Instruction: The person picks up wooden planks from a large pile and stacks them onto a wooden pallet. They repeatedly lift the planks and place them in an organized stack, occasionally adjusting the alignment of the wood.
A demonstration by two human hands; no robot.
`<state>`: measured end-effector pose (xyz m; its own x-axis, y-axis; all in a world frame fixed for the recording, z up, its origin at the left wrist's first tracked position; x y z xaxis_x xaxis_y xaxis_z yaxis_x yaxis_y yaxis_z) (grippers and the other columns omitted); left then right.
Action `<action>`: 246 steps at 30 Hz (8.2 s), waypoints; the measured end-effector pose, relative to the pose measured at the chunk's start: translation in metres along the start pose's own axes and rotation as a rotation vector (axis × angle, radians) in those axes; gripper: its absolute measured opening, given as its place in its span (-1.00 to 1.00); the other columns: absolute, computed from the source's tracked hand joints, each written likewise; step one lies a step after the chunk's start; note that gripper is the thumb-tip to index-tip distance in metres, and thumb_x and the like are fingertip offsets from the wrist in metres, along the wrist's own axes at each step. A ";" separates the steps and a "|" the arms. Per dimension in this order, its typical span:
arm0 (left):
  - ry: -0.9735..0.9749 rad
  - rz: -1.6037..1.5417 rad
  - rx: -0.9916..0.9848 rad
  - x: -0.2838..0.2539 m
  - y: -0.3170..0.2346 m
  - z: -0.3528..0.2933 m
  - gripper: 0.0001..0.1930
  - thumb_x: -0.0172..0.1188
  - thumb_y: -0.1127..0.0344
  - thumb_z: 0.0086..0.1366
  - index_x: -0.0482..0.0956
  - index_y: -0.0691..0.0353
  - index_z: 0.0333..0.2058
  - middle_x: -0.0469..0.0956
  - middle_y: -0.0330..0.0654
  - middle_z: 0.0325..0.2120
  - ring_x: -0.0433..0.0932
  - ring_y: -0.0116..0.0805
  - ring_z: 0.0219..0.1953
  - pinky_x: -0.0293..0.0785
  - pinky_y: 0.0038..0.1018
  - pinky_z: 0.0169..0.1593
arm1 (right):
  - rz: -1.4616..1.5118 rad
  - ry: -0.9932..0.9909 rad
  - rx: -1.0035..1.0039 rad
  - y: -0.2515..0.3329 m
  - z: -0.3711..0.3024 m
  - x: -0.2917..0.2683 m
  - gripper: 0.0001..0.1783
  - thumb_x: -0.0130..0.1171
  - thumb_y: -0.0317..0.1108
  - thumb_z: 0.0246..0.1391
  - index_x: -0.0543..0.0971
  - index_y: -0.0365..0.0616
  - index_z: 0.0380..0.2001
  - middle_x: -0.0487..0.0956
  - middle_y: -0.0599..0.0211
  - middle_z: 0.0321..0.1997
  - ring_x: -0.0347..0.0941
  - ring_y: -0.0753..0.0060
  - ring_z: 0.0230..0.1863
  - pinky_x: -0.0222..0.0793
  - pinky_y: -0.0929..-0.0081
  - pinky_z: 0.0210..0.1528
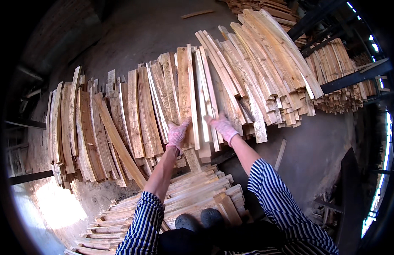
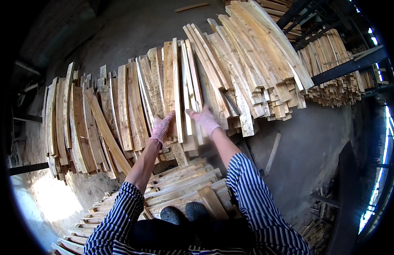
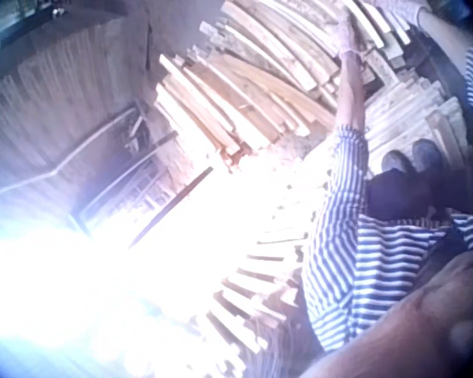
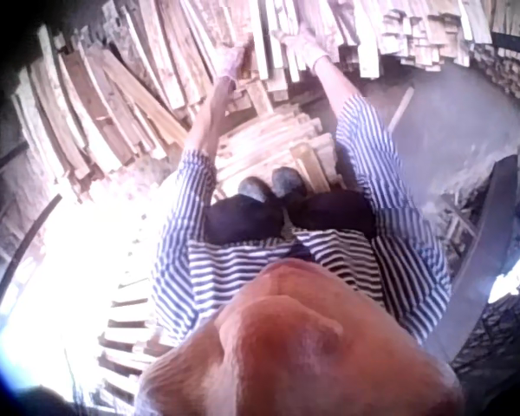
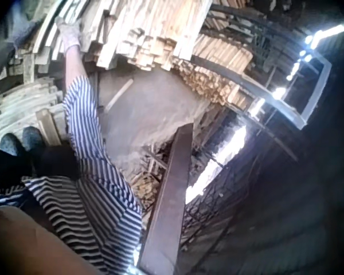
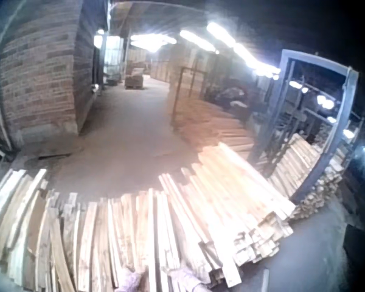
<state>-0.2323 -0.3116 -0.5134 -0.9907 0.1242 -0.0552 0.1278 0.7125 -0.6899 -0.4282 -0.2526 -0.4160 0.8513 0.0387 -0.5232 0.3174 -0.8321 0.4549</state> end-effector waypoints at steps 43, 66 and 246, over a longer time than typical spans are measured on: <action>0.761 0.056 0.060 -0.066 -0.051 -0.132 0.10 0.00 -0.48 0.28 -0.08 0.30 0.47 -0.23 0.14 0.51 -0.32 -0.04 0.56 -0.41 -0.13 0.55 | 0.663 0.652 -0.352 -0.084 -0.045 0.039 0.37 0.02 0.65 -0.03 -0.14 -0.15 0.53 -0.14 -0.03 0.62 -0.28 0.07 0.63 -0.31 0.10 0.60; 0.228 -0.699 -0.165 -0.072 -0.249 -0.561 0.24 0.64 0.08 -0.03 -0.07 0.56 0.37 0.44 0.23 0.17 0.50 0.00 0.18 0.49 -0.16 0.26 | 0.770 0.686 -0.023 0.088 -0.410 -0.179 -0.09 0.39 0.17 0.07 0.37 -0.18 0.32 0.53 0.26 0.23 0.49 0.39 0.19 0.45 0.39 0.24; -1.492 -0.368 -0.750 -0.513 0.404 -1.560 -0.01 0.35 -0.12 0.08 0.10 0.10 0.41 0.61 0.21 -0.01 0.63 0.14 0.02 0.54 -0.11 0.09 | -1.213 0.719 -1.862 -0.271 -1.533 0.285 -0.29 0.09 -0.32 0.18 0.23 -0.02 0.41 0.11 -0.16 0.53 0.25 -0.17 0.39 0.27 -0.16 0.28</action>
<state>0.3999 0.9896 0.3618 -0.0967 -0.5025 -0.8592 -0.5394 0.7519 -0.3790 0.3686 0.8322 0.4167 -0.1243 0.4074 -0.9047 0.1497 0.9091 0.3888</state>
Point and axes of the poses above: each hand's wrist, its own z-axis towards the middle knuckle, its own x-axis out of the palm, y = z × x, the point moved 2 cm from there along z, towards the middle knuckle
